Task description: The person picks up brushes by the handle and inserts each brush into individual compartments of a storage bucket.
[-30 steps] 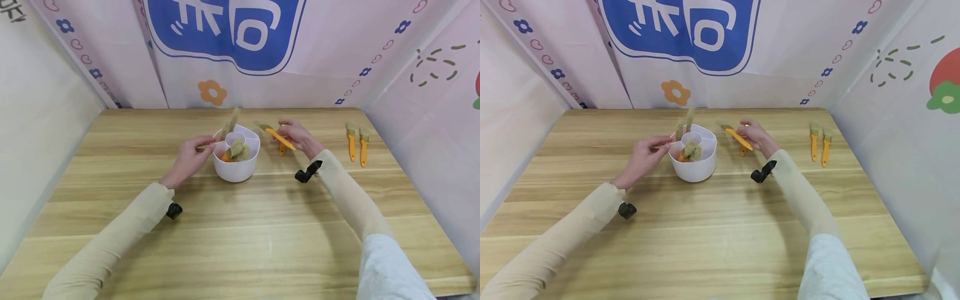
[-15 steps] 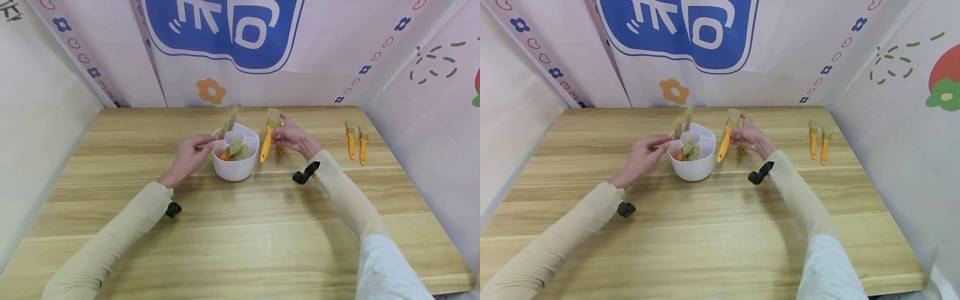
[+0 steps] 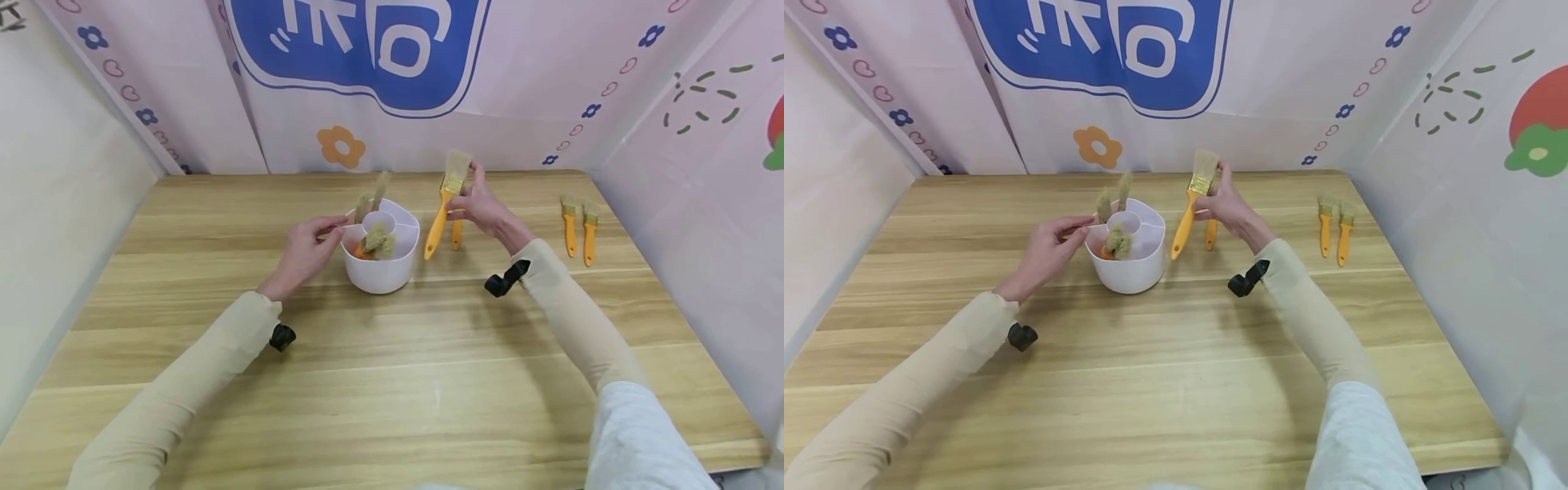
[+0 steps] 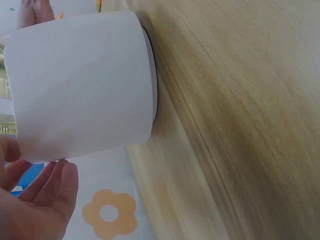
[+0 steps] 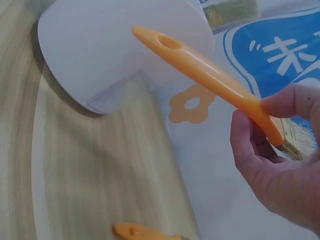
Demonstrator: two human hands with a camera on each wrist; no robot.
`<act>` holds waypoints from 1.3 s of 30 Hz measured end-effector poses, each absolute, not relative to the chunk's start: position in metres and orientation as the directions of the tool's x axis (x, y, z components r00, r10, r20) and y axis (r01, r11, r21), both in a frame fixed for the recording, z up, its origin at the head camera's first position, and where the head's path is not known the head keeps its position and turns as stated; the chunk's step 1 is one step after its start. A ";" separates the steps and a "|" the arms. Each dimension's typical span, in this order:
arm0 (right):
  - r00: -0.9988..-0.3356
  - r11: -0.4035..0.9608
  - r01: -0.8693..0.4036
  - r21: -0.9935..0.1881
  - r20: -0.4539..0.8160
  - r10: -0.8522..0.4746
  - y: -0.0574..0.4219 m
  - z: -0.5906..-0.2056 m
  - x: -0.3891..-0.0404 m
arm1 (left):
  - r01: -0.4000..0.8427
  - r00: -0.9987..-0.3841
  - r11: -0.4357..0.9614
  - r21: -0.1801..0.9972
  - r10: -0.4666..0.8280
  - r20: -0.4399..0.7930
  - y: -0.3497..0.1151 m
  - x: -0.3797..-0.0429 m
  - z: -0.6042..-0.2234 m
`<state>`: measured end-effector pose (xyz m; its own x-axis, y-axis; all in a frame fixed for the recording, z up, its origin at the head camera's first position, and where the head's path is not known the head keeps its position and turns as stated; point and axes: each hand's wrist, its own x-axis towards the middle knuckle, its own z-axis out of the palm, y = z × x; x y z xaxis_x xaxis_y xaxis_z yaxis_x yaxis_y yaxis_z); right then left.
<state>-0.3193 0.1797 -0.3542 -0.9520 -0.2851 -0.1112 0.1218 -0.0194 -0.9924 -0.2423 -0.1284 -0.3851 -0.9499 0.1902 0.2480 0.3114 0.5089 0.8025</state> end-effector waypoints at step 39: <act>-0.870 0.178 -0.428 -0.886 0.351 -0.345 0.101 -0.329 -0.257 | 0.336 -0.940 0.515 0.789 0.234 0.248 -0.128 -0.234 -0.390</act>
<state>-0.2573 0.1008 -0.3291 -0.8703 -0.3452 0.3512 -0.4281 0.1777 -0.8861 -0.2343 -0.1282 -0.3905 -0.9402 0.2341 0.2475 0.3359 0.5149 0.7887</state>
